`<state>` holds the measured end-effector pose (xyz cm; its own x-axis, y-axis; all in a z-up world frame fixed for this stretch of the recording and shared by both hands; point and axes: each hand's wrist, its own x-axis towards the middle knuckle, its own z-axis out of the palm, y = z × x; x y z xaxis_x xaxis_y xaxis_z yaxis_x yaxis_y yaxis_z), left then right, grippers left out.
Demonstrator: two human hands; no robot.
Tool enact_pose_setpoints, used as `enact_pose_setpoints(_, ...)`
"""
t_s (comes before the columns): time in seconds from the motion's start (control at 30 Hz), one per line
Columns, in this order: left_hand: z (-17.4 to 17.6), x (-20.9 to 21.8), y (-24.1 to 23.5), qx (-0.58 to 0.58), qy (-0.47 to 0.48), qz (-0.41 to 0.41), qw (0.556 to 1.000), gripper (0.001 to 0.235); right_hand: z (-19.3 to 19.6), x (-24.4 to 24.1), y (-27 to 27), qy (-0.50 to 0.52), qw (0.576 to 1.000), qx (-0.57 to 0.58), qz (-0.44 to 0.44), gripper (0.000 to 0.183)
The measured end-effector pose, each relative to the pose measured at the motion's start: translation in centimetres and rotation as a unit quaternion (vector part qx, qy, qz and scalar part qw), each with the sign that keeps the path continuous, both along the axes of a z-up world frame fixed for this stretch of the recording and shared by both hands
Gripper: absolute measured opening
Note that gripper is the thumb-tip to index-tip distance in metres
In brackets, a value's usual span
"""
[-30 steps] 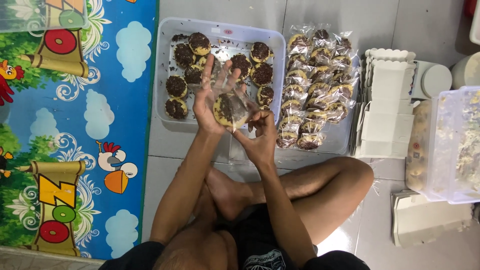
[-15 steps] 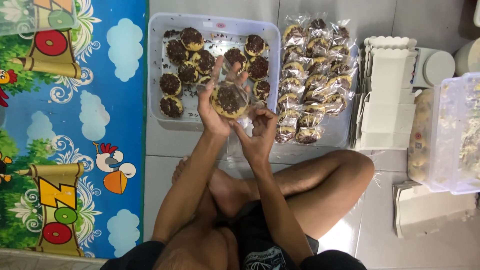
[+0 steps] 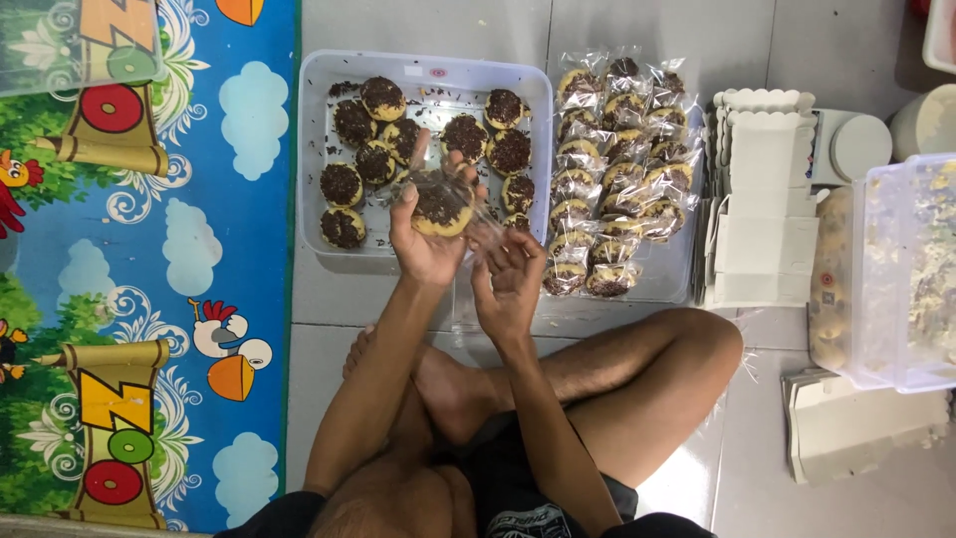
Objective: The person sits on the floor and individually places chocolate-topped pastries into small clear plastic bags. They seal each bag and place it into a larger container, repeating the process for multiple pastries.
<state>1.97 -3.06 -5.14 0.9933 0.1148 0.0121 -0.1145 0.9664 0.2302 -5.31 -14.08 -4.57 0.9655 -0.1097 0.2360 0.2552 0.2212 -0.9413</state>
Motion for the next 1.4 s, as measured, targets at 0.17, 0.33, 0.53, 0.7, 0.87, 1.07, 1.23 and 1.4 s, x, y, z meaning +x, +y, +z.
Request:
enact_pose_setpoints(0.17,-1.8,-0.1,0.2,0.047,0.000,-0.003,0.999,0.074,2.7,0.3,1.4,-0.015,0.998,-0.045,0.030,0.064)
enact_pose_setpoints(0.33,-0.5,0.0,1.4,0.037,-0.033,-0.028,0.998,0.067,4.2,0.2,1.3,-0.031,0.992,-0.102,0.060,0.073)
enact_pose_setpoints(0.53,-0.5,-0.7,4.2,-0.032,0.016,-0.040,0.999,0.065,2.1,0.4,-2.1,0.063,0.970,0.188,0.142,0.076)
enact_pose_setpoints(0.7,4.6,-2.7,6.6,-0.081,0.049,-0.025,0.995,0.106,1.2,1.1,-5.2,0.171,0.903,0.299,0.256,0.069)
enact_pose_setpoints(0.87,6.0,-3.6,6.7,-0.093,0.064,-0.031,0.993,0.119,1.1,0.4,-6.3,0.111,0.846,-0.482,0.201,0.079)
enact_pose_setpoints(1.07,5.5,-3.9,5.9,-0.082,0.050,-0.048,0.994,0.114,-0.8,-2.2,-4.3,0.140,0.706,-0.661,0.212,0.093)
enact_pose_setpoints(1.23,5.5,-3.7,5.9,-0.072,0.054,-0.049,0.995,0.115,1.7,-1.5,-5.9,0.195,0.850,-0.432,0.230,0.071)
enact_pose_setpoints(1.4,5.1,-3.9,5.7,-0.068,0.054,-0.046,0.995,0.111,1.3,-0.3,-7.0,0.080,0.956,-0.204,0.197,0.075)
